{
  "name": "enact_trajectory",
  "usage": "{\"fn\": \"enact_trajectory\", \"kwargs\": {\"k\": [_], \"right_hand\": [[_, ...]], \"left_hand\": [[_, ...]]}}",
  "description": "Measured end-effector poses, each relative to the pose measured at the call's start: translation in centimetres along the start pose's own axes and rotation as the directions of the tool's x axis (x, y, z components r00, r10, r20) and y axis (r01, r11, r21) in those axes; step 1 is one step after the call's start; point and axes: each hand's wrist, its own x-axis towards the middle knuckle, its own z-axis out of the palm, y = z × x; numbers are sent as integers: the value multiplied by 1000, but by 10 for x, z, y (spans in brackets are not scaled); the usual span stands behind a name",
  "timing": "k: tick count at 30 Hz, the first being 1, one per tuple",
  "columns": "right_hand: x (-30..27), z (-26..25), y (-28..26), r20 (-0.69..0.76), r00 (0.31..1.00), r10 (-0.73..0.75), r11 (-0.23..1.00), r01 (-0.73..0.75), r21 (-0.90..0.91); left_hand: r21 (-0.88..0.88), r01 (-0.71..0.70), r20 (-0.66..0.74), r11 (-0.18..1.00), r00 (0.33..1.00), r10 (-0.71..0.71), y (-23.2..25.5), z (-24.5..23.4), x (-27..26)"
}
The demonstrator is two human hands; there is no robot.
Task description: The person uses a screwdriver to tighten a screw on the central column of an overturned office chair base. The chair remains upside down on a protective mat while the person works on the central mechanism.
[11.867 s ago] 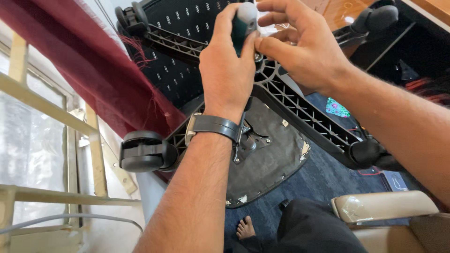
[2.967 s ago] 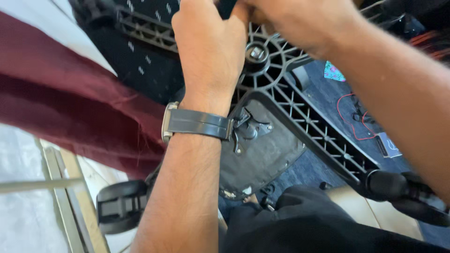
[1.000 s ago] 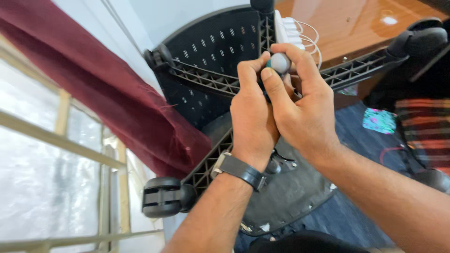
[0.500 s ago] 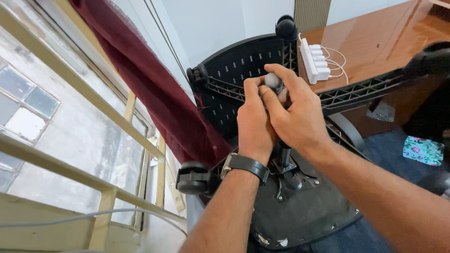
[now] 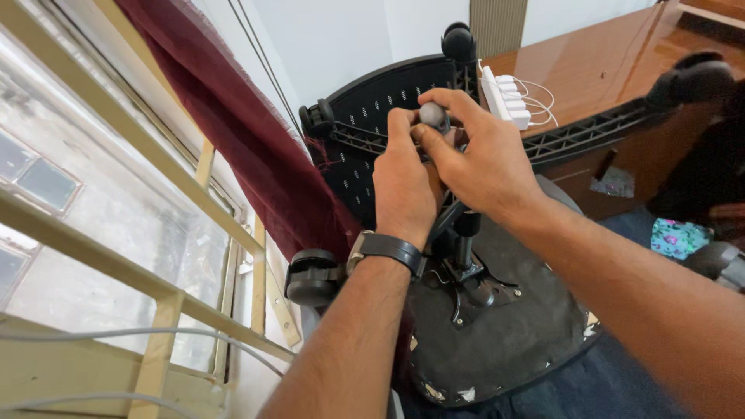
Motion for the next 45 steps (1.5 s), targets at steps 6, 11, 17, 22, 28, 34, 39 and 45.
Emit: {"fn": "enact_trajectory", "kwargs": {"k": [6, 11, 17, 22, 28, 34, 39, 45], "right_hand": [[-2, 3, 12, -6, 994, -108, 992, 107, -59], [-6, 5, 17, 17, 989, -146, 985, 147, -86], [-9, 4, 28, 10, 979, -203, 972, 203, -115], [-7, 3, 43, 18, 954, -299, 939, 298, -172], [-1, 5, 59, 22, 945, -325, 942, 326, -74], [-2, 6, 65, 2, 938, -346, 927, 343, -150], [-3, 0, 58, -32, 951, -306, 933, 293, -210], [-5, 0, 48, -46, 955, -293, 946, 283, -158]], "left_hand": [[16, -49, 23, 999, 999, 49, -13, -3, 5], [-15, -104, -60, 994, 993, 103, -23, 8, 1], [15, -45, 2, 999, 999, 45, -27, 11, 1], [26, -138, -83, 990, 987, 140, -34, 16, -2], [48, -145, -60, 988, 987, 148, -38, 22, 5], [-7, -146, -42, 989, 989, 145, -41, 25, 5], [63, -143, -26, 988, 989, 145, -33, 23, 7], [45, -134, 15, 990, 991, 134, -28, 21, 10]]}}
